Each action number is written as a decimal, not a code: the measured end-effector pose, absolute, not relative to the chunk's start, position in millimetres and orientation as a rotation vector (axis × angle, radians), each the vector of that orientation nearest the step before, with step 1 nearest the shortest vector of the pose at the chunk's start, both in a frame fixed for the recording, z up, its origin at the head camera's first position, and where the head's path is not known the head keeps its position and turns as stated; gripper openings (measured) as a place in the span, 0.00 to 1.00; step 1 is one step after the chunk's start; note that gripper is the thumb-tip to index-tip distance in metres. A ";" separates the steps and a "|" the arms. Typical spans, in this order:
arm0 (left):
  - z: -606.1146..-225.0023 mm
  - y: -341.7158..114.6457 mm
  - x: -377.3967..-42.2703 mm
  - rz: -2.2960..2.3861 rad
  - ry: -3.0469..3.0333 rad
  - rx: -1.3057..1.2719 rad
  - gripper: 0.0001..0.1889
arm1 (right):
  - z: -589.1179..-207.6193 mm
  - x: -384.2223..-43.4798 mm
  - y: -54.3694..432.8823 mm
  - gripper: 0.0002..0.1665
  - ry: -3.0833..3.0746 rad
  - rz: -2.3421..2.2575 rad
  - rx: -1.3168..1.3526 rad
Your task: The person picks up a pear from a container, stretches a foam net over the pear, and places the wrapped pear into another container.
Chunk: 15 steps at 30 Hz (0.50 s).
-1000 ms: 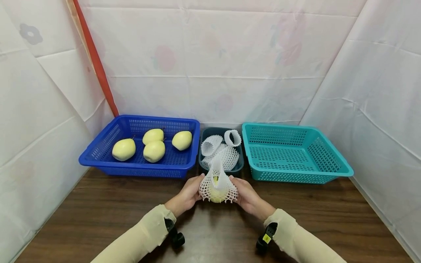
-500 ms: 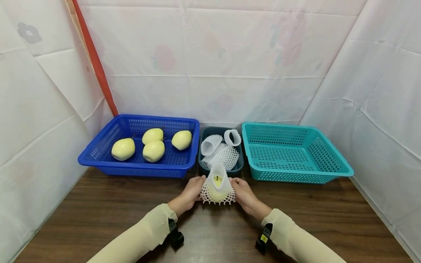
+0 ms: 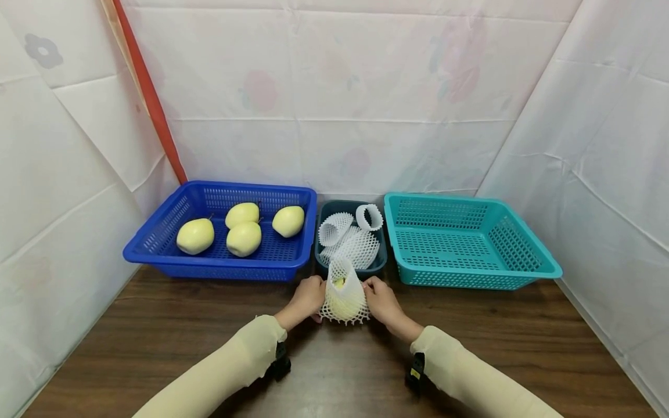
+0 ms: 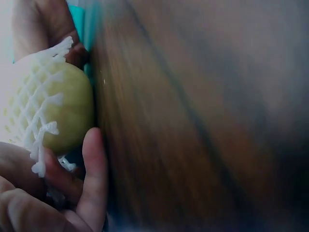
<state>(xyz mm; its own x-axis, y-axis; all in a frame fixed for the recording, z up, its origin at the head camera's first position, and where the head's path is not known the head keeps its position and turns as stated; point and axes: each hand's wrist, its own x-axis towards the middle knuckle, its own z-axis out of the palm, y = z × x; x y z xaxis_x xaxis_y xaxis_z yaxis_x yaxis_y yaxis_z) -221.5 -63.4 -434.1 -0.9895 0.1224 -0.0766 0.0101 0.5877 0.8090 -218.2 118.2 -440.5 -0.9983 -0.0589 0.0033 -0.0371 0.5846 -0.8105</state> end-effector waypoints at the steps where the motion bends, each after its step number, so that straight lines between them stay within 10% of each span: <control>1: -433.3 -63.6 -222.2 1.334 2.701 0.121 0.15 | -440.1 -218.3 117.5 0.10 2.793 -1.387 -0.100; 15: -422.7 -62.8 -210.0 1.732 2.321 0.094 0.19 | -416.5 -209.2 115.4 0.16 2.150 -1.835 0.094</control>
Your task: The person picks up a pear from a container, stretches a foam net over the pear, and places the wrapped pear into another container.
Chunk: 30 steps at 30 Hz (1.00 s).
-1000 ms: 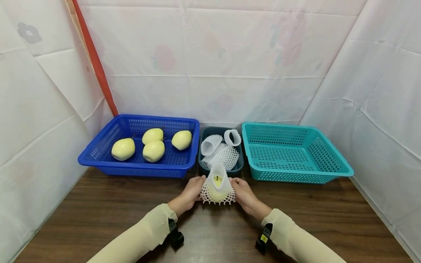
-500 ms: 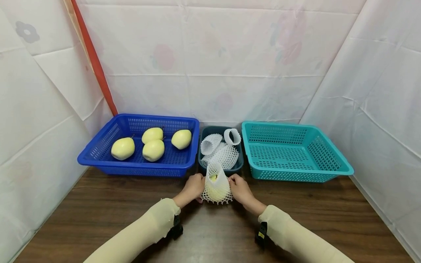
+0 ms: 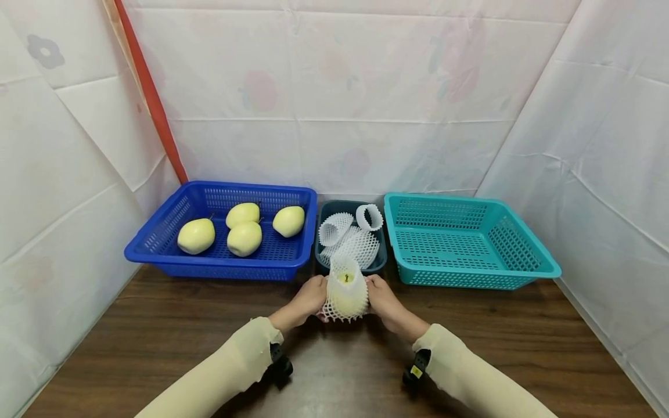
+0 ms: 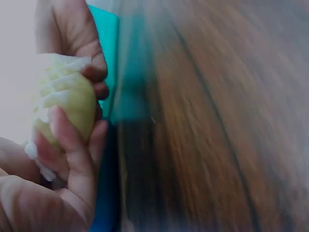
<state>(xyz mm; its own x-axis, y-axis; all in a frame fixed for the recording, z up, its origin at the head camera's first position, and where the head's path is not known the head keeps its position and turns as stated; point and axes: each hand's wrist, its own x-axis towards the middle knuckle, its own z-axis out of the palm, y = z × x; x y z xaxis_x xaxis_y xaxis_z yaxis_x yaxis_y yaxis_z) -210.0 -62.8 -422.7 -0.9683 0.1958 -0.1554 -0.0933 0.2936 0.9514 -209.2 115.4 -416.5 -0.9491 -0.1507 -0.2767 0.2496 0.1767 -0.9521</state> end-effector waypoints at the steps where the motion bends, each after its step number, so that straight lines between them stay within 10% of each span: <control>1: -421.5 -62.3 -210.3 1.765 2.293 0.096 0.19 | -414.5 -208.5 115.8 0.16 2.130 -1.859 0.094; 30: -416.1 -34.9 -206.0 2.375 1.623 -0.105 0.09 | -403.3 -208.3 100.1 0.11 1.862 -2.350 0.138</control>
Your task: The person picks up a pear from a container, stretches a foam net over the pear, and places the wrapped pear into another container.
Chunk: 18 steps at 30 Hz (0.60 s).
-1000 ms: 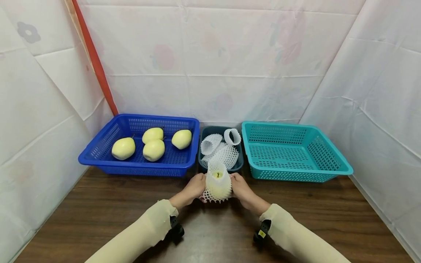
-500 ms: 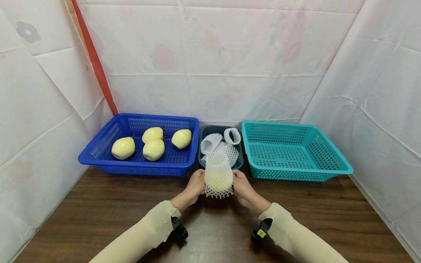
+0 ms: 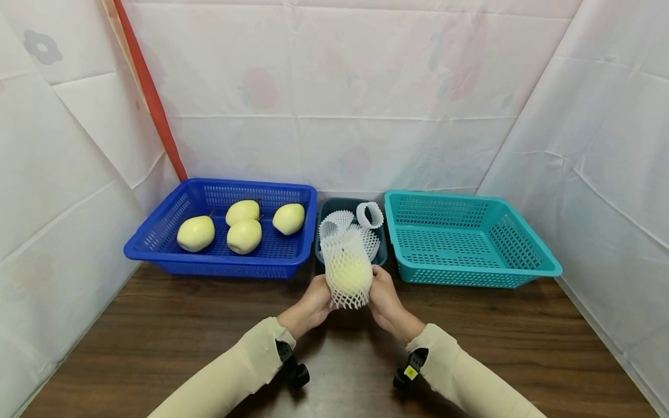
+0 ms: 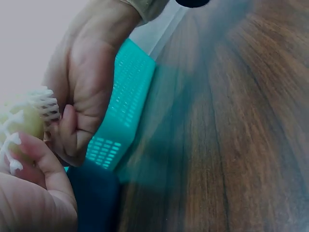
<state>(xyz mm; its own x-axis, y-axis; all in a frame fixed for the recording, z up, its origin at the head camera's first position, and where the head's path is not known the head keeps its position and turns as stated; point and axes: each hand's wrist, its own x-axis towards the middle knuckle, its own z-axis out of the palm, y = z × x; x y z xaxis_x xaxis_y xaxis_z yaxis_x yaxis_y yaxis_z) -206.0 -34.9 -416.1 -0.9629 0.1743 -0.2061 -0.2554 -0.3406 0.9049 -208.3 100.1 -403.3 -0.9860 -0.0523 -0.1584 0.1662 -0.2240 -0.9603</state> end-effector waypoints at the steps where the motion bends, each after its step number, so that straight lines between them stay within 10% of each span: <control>1: -415.7 -34.3 -206.1 2.380 1.607 -0.109 0.09 | -403.2 -208.4 101.2 0.11 1.868 -2.344 0.112; 18: -407.3 -36.1 -203.8 2.481 1.379 0.045 0.07 | -371.0 -206.3 144.1 0.18 2.710 -1.629 -0.504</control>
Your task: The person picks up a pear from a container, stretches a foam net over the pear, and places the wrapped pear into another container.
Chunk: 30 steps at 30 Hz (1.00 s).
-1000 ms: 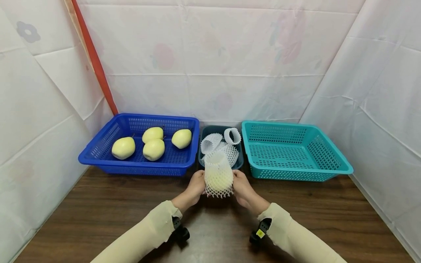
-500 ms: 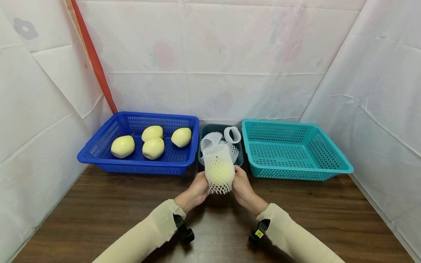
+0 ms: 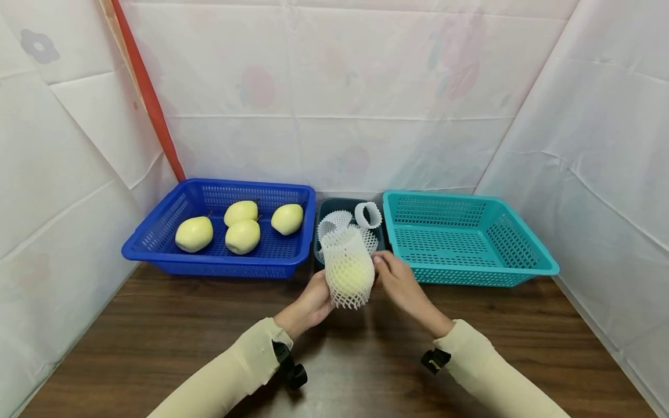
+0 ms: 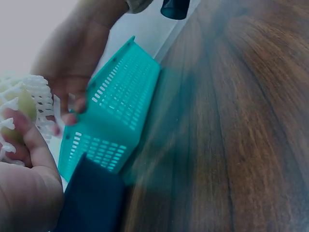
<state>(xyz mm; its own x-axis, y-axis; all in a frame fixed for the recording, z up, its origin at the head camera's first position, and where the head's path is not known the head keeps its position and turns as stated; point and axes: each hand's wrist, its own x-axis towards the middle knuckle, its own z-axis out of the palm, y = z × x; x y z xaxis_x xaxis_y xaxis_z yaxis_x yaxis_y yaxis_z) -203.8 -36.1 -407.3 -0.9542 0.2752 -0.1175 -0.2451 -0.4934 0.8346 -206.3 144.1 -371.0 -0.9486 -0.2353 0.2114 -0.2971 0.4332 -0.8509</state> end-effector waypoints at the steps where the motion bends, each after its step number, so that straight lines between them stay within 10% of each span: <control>1: -406.5 -36.0 -203.8 2.484 1.379 0.045 0.07 | -367.0 -205.9 146.0 0.18 -2.551 1.530 0.531; 13: -403.8 -35.0 -203.5 2.505 1.445 0.056 0.15 | -357.2 -188.6 126.0 0.47 -2.428 1.684 0.784; 30: -403.3 -36.1 -198.9 2.456 1.473 -0.021 0.13 | -377.0 -189.4 115.7 0.59 -2.375 1.615 0.773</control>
